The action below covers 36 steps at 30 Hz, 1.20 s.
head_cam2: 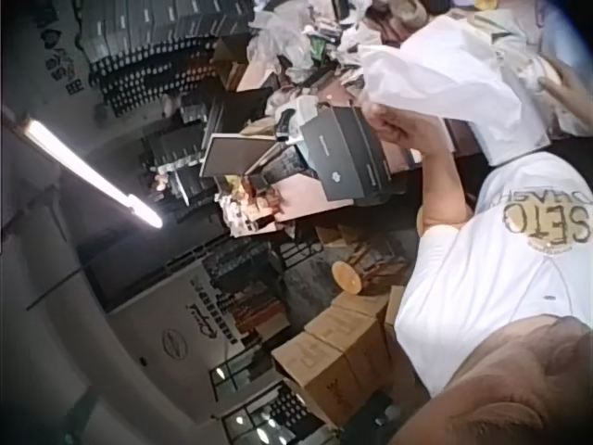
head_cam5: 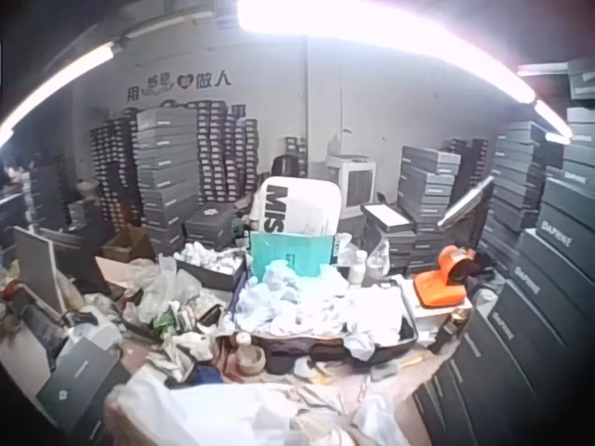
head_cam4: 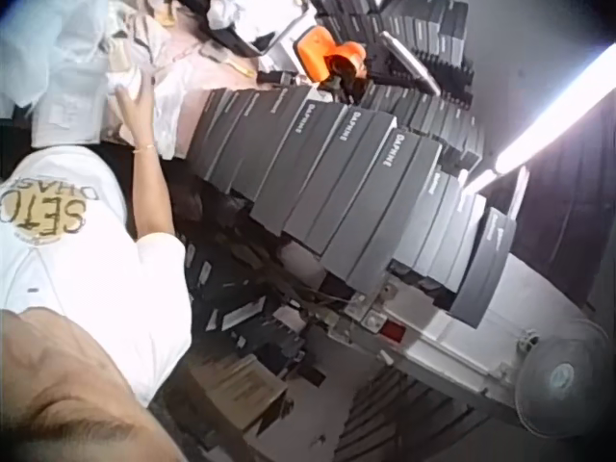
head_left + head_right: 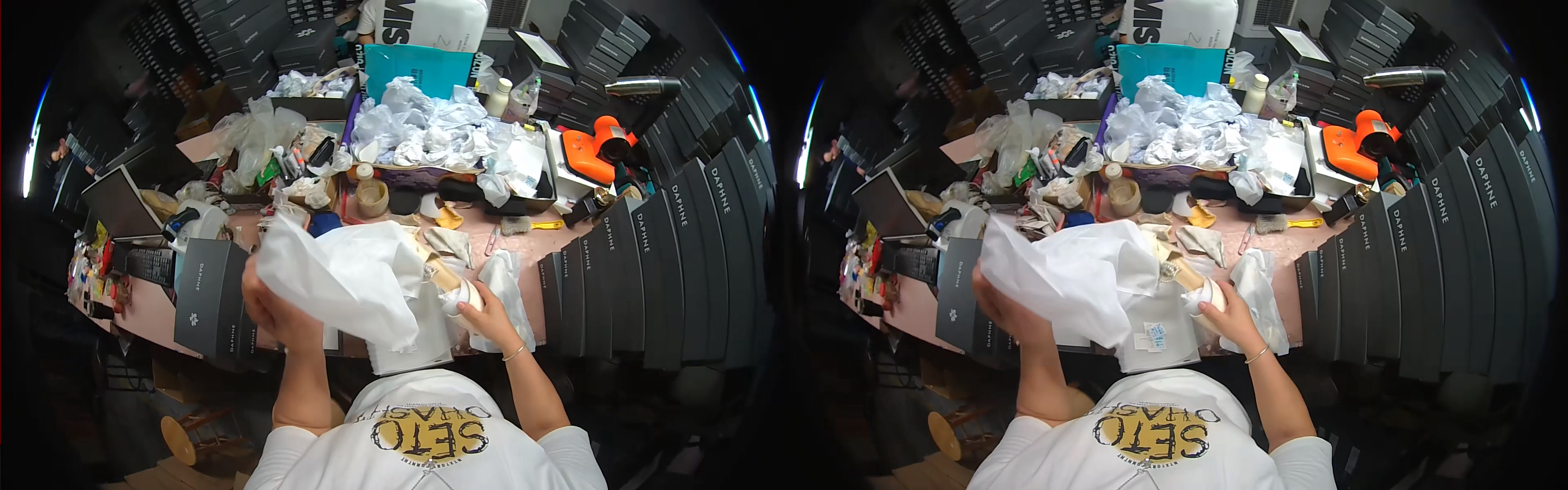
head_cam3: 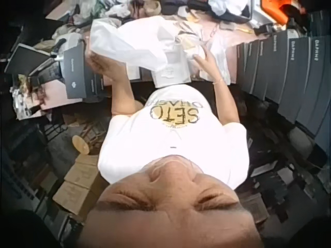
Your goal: Inspecting and packing high-heeled shoes into boxes with tissue paper.
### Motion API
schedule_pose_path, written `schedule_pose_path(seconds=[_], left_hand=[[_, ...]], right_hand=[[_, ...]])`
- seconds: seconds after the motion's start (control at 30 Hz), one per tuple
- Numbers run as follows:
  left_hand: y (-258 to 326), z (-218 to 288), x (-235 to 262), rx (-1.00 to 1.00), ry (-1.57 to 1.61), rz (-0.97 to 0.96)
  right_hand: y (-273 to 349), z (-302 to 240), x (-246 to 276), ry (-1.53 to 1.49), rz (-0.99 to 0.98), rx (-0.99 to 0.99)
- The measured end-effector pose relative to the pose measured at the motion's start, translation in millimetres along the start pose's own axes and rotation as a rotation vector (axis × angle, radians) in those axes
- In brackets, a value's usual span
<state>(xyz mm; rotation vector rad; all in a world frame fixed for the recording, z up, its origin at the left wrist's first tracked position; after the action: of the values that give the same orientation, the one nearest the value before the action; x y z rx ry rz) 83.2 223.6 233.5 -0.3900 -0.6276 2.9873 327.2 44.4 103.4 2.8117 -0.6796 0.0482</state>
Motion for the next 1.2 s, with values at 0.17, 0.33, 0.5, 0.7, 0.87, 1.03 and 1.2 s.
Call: schedule_pose_path(seconds=[0.17,0.33,0.5,0.7,0.87,1.03,1.2], left_hand=[[106,-121,-9,0.041,-0.739,-1.057],[68,-148,8,0.911,0.039,-0.729],[105,-105,-4,1.689,0.504,-1.211],[130,-100,33,1.488,0.413,-0.444],[154,-95,36,1.149,0.243,-0.113],[153,-98,47,1.088,0.243,0.138],[149,-97,85,1.306,0.423,0.105]], right_hand=[[-17,-36,32,-0.103,0.140,-0.074],[-9,-71,59,0.186,-0.426,-0.048],[-36,-93,-20,0.587,-0.906,0.226],[-14,-62,-85,0.664,-0.494,0.444],[-2,-30,-144,0.294,-0.471,0.233],[-16,-34,-147,0.423,-0.705,0.069],[-74,50,-123,0.773,-0.313,0.374]])
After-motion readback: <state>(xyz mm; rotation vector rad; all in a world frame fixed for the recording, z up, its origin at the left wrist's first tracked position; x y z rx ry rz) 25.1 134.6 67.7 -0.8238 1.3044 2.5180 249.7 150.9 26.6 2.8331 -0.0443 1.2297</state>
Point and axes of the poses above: each hand's wrist, its own y-axis away from the middle knuckle, its own x-axis out of the back of the hand, z = x × y, the point moved 1 cm from there along -y, towards the middle knuckle, and after that the axes turned 9 degrees about -y, right-handed, at the moved point
